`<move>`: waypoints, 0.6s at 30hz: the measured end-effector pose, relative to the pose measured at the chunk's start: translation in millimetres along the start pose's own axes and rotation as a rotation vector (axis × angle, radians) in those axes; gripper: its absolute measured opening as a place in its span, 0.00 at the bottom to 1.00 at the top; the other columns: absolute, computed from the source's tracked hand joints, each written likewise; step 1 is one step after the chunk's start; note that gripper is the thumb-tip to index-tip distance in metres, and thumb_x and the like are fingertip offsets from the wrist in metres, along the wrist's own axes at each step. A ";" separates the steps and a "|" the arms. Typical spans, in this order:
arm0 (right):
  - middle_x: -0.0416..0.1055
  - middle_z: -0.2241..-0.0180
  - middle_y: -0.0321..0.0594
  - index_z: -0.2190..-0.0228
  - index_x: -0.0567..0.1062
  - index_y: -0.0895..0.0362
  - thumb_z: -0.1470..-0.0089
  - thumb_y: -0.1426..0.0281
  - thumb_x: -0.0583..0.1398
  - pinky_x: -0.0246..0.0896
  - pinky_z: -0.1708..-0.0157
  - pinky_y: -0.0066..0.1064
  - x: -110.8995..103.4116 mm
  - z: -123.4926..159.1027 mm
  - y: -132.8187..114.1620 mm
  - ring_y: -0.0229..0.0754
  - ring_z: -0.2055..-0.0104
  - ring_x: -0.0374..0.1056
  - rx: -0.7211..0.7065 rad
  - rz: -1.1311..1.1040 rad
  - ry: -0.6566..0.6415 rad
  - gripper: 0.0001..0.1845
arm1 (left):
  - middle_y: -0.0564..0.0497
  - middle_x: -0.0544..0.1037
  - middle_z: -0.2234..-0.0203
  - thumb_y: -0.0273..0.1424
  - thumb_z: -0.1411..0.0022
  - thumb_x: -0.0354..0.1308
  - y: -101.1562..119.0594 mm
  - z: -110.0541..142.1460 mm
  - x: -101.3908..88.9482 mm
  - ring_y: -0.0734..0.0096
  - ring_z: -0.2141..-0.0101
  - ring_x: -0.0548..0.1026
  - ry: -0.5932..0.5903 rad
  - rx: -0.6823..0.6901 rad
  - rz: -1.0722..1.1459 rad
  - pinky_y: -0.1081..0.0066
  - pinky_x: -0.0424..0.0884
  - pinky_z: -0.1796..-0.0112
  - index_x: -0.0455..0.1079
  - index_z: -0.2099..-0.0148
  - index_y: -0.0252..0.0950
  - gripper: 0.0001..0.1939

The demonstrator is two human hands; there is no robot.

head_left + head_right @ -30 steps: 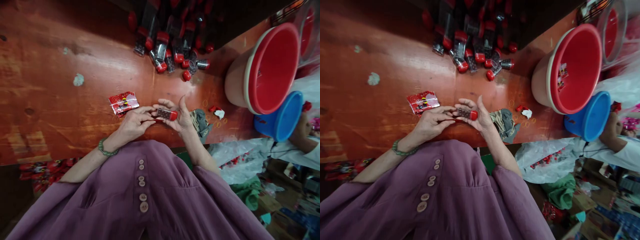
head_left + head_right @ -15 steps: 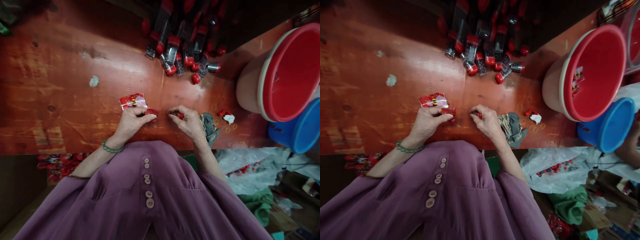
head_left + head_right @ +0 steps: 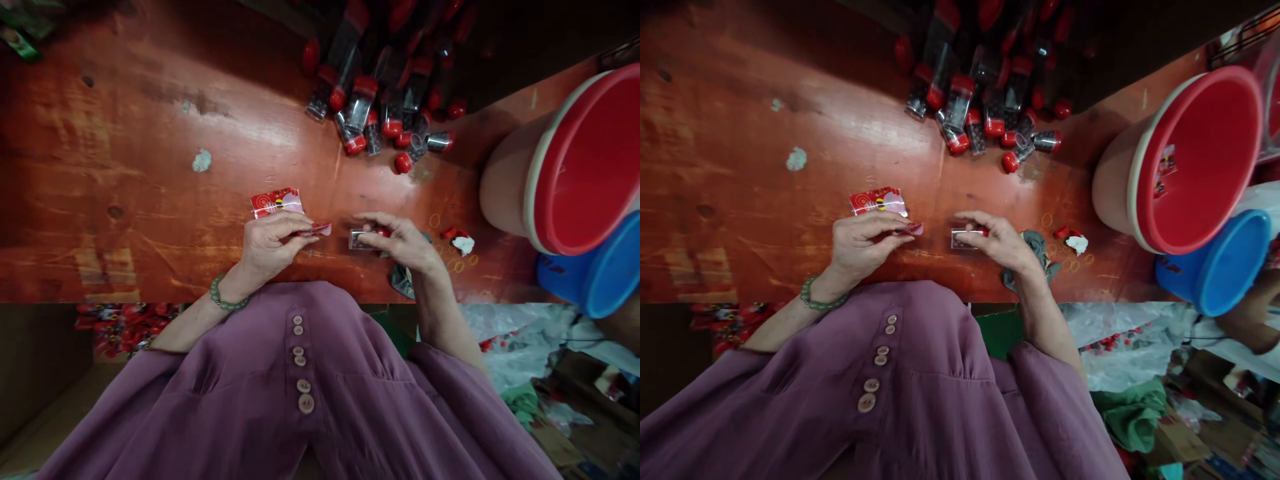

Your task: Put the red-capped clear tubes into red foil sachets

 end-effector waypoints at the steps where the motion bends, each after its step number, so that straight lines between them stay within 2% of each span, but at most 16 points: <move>1: 0.74 0.63 0.35 0.49 0.77 0.49 0.48 0.61 0.67 0.65 0.69 0.30 -2.1 -0.4 0.6 0.37 0.68 0.68 0.016 -0.169 0.012 0.24 | 0.52 0.84 0.70 0.30 0.44 0.68 -2.4 -0.2 1.1 0.70 0.66 0.81 -0.014 -0.020 0.021 0.68 0.79 0.61 0.81 0.66 0.39 0.02; 4: 0.74 0.64 0.35 0.53 0.79 0.48 0.52 0.57 0.69 0.64 0.73 0.28 8.8 0.4 -5.3 0.35 0.70 0.67 0.027 -0.499 -0.012 0.23 | 0.51 0.84 0.69 0.32 0.47 0.70 -16.3 0.7 6.5 0.68 0.66 0.81 -0.089 -0.159 0.074 0.67 0.79 0.59 0.81 0.66 0.39 0.05; 6: 0.75 0.65 0.36 0.59 0.80 0.50 0.50 0.55 0.68 0.66 0.70 0.29 25.5 4.8 -12.4 0.36 0.70 0.68 0.017 -0.556 -0.056 0.19 | 0.51 0.84 0.69 0.32 0.48 0.70 -25.9 4.2 9.5 0.68 0.67 0.81 -0.139 -0.259 0.100 0.67 0.78 0.59 0.81 0.67 0.39 0.05; 9: 0.74 0.66 0.36 0.59 0.79 0.52 0.44 0.56 0.65 0.65 0.69 0.27 56.8 20.0 -20.4 0.34 0.70 0.66 -0.005 -0.479 -0.165 0.16 | 0.51 0.84 0.70 0.31 0.49 0.70 -34.3 11.6 10.3 0.68 0.67 0.80 -0.182 -0.344 0.141 0.68 0.78 0.60 0.81 0.69 0.38 0.04; 13: 0.74 0.60 0.39 0.50 0.76 0.53 0.39 0.61 0.61 0.67 0.60 0.28 98.2 51.3 -36.6 0.36 0.61 0.71 -0.118 -0.320 -0.493 0.17 | 0.51 0.84 0.71 0.30 0.50 0.70 -39.8 19.3 4.2 0.69 0.69 0.80 -0.164 -0.389 0.181 0.71 0.76 0.64 0.81 0.70 0.37 0.03; 15: 0.75 0.56 0.43 0.49 0.76 0.55 0.36 0.64 0.59 0.66 0.55 0.31 107.0 65.1 -50.6 0.38 0.55 0.71 -0.246 -0.187 -0.646 0.16 | 0.51 0.84 0.71 0.30 0.50 0.71 -39.2 19.7 0.3 0.70 0.69 0.80 -0.143 -0.383 0.188 0.72 0.76 0.64 0.81 0.70 0.37 0.03; 18: 0.78 0.55 0.46 0.50 0.76 0.58 0.36 0.66 0.59 0.62 0.51 0.36 104.9 73.7 -65.8 0.40 0.54 0.71 -0.369 0.062 -0.765 0.16 | 0.50 0.84 0.71 0.31 0.50 0.71 -34.7 17.5 -1.4 0.69 0.68 0.80 -0.144 -0.358 0.193 0.71 0.76 0.62 0.81 0.70 0.36 0.04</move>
Point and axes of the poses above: each hand's wrist, its own z-axis away from the middle knuckle, its own x-axis out of the palm, y = z × x, the point moved 10 cm from there along -z, towards the middle knuckle
